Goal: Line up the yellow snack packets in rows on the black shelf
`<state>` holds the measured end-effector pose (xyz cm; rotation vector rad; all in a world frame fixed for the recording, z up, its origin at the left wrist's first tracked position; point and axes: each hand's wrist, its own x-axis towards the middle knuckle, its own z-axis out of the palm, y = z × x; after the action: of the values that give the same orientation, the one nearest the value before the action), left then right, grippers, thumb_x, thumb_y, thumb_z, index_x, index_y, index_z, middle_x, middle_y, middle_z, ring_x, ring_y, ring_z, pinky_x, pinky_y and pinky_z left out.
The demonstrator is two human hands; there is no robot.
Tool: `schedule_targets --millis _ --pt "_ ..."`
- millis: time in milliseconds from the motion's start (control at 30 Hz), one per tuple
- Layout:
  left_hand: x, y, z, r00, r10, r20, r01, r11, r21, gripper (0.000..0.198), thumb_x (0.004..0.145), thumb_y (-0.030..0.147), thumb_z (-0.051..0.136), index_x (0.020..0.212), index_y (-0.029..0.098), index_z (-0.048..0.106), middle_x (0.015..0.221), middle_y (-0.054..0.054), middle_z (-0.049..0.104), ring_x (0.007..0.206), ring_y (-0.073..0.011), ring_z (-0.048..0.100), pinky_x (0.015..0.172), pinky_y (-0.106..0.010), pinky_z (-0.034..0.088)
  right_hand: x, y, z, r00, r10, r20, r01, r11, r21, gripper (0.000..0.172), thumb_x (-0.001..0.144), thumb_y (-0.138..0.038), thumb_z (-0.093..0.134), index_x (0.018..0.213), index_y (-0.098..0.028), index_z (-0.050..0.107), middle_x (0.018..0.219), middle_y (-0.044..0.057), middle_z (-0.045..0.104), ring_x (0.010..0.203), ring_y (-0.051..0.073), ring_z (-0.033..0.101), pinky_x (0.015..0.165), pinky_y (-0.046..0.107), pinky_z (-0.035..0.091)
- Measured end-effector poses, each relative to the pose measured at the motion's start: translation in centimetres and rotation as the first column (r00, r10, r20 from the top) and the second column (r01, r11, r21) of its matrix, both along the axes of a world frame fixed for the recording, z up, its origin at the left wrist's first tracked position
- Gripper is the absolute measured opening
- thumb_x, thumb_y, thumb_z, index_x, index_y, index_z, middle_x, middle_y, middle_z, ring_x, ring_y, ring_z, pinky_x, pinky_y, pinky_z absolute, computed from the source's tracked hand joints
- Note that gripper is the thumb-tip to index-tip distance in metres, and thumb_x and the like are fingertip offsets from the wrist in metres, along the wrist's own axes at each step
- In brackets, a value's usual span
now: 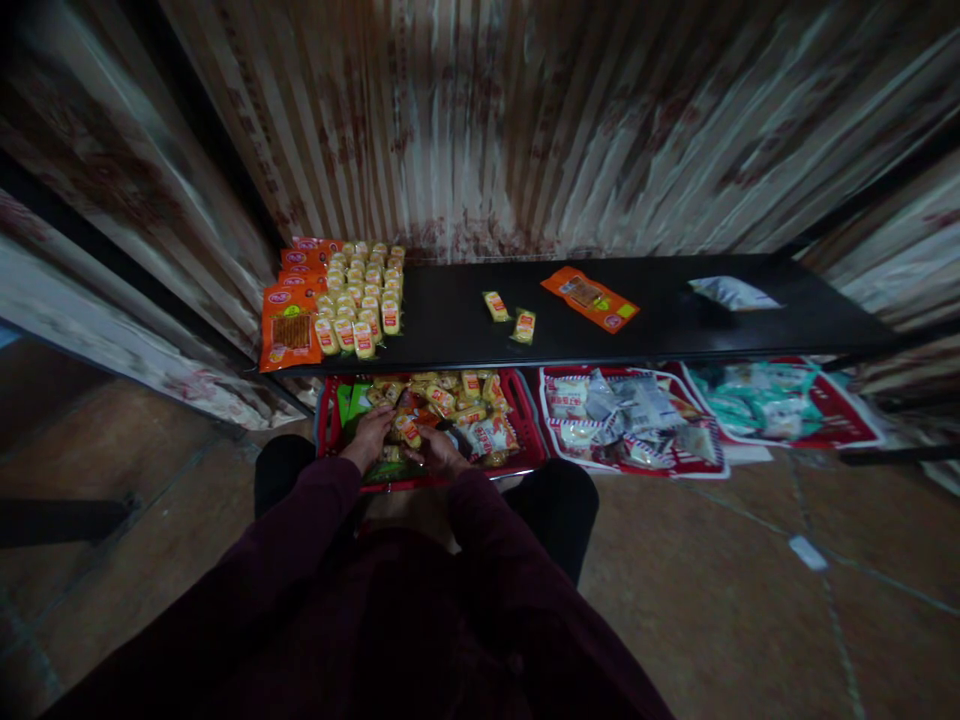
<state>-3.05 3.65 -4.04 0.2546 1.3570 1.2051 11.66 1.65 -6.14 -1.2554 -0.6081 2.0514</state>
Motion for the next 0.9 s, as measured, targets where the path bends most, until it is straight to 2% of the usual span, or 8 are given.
schedule_targets --millis 100,267,467,633,900 --pt "-0.1 -0.6 -0.1 0.999 -0.037 -0.006 0.037 0.999 -0.016 0.018 0.06 0.011 0.071 0.075 0.015 0.062 0.071 -0.002 0.064 0.071 -0.0125 0.061 0.08 -0.029 0.045 -0.1 0.2 -0.1 0.996 -0.071 -0.047 0.067 0.995 -0.076 0.027 0.078 -0.025 0.052 0.104 -0.019 0.057 0.09 0.006 0.07 0.082 0.019 0.066 0.068 0.029 0.054" --pt "0.3 -1.8 -0.4 0.996 -0.094 0.002 0.094 0.993 -0.068 0.018 0.061 0.011 0.07 0.077 0.014 0.062 0.069 -0.004 0.063 0.07 -0.0134 0.061 0.082 -0.034 0.046 -0.4 0.2 -0.3 0.993 -0.116 -0.012 0.116 0.993 -0.035 0.024 0.073 -0.03 0.059 0.095 -0.02 0.059 0.088 0.005 0.07 0.084 0.019 0.065 0.066 0.027 0.052" --pt "1.1 -2.6 -0.3 0.992 -0.124 -0.001 0.123 0.99 -0.062 0.021 0.061 0.011 0.069 0.081 0.015 0.063 0.07 -0.003 0.064 0.072 -0.0134 0.062 0.08 -0.032 0.048 -0.6 0.0 -0.1 0.988 -0.148 0.042 0.15 0.988 -0.026 0.017 0.071 -0.027 0.06 0.087 -0.023 0.058 0.085 0.002 0.069 0.082 0.018 0.065 0.067 0.028 0.051" --pt "1.2 -2.8 -0.1 0.992 -0.123 -0.002 0.123 0.992 -0.042 0.023 0.061 0.01 0.068 0.083 0.014 0.065 0.075 -0.004 0.066 0.076 -0.0142 0.063 0.082 -0.032 0.047 -0.5 -0.2 0.5 0.992 -0.123 0.028 0.123 0.992 -0.025 0.019 0.071 -0.025 0.059 0.09 -0.022 0.059 0.088 0.001 0.069 0.084 0.017 0.064 0.072 0.029 0.05" --pt "1.6 -2.6 0.4 0.996 -0.085 -0.02 0.084 0.995 -0.049 0.023 0.061 0.004 0.065 0.082 0.013 0.065 0.078 -0.005 0.065 0.073 -0.0137 0.061 0.08 -0.032 0.046 -0.6 -0.3 1.3 0.993 -0.111 -0.027 0.11 0.993 -0.035 0.031 0.071 -0.02 0.054 0.102 -0.023 0.06 0.088 0.001 0.07 0.08 0.017 0.064 0.07 0.027 0.049"
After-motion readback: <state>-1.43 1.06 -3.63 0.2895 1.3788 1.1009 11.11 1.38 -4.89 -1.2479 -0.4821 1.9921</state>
